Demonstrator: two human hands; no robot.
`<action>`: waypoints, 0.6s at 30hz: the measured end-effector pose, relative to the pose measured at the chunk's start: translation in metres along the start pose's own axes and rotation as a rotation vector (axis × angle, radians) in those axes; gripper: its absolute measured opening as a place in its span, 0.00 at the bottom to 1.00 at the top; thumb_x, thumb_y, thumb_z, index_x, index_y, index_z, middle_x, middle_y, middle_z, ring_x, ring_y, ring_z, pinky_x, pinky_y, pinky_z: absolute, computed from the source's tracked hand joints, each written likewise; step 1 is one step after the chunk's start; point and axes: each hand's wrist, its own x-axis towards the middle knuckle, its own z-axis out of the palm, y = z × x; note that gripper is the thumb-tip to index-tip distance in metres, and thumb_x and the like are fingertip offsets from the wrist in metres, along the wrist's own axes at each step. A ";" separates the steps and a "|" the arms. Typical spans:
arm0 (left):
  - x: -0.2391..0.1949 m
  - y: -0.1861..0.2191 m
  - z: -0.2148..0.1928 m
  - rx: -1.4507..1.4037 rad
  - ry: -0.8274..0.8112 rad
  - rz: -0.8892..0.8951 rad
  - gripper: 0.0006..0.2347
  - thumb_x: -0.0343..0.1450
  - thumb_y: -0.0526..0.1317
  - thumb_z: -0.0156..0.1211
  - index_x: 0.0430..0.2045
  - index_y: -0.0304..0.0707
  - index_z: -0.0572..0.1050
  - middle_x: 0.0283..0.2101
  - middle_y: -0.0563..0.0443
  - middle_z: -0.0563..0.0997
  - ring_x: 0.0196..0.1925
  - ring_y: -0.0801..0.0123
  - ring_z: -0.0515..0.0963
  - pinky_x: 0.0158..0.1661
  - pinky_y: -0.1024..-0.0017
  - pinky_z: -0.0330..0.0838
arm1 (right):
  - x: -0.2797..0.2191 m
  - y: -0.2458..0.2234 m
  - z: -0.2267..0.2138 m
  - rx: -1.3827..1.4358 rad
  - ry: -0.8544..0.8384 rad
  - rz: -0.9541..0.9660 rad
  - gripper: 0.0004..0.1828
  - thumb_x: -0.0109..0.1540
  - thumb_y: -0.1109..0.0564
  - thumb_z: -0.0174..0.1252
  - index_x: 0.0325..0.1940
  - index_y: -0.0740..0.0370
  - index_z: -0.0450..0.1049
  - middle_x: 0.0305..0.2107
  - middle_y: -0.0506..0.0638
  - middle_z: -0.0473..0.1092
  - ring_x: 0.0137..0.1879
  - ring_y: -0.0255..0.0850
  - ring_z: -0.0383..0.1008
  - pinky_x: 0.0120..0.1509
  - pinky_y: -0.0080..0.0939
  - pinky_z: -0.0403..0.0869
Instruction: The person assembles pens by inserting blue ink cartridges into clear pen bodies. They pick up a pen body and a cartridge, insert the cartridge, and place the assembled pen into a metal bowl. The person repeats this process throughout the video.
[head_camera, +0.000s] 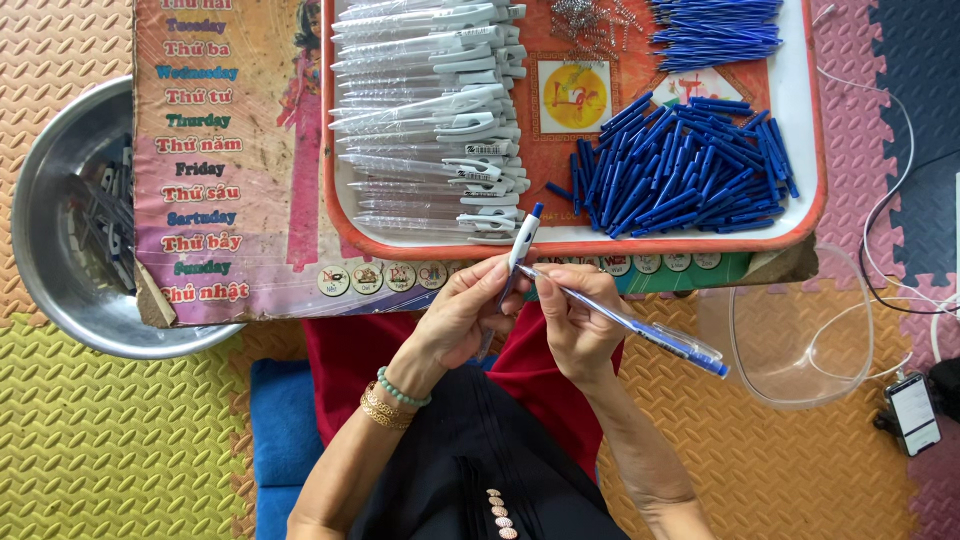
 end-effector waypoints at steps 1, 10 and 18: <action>0.000 -0.001 0.000 0.000 0.000 0.000 0.19 0.82 0.41 0.60 0.68 0.33 0.76 0.41 0.37 0.84 0.34 0.73 0.77 0.24 0.90 0.62 | 0.001 0.000 0.000 0.000 0.001 0.000 0.08 0.67 0.68 0.68 0.43 0.72 0.75 0.35 0.65 0.81 0.44 0.54 0.88 0.45 0.47 0.87; 0.005 -0.025 -0.003 0.149 0.101 0.184 0.17 0.81 0.36 0.62 0.66 0.32 0.78 0.38 0.39 0.84 0.34 0.71 0.78 0.25 0.88 0.62 | 0.006 -0.003 0.003 -0.125 -0.006 -0.189 0.07 0.66 0.67 0.70 0.42 0.71 0.77 0.33 0.60 0.81 0.38 0.49 0.88 0.39 0.41 0.87; -0.004 -0.013 0.017 0.162 0.173 0.232 0.16 0.83 0.37 0.59 0.66 0.32 0.78 0.33 0.48 0.80 0.30 0.79 0.74 0.23 0.91 0.61 | -0.004 0.023 0.006 -0.348 -0.042 -0.550 0.07 0.63 0.63 0.74 0.44 0.59 0.86 0.42 0.59 0.84 0.43 0.54 0.89 0.45 0.44 0.90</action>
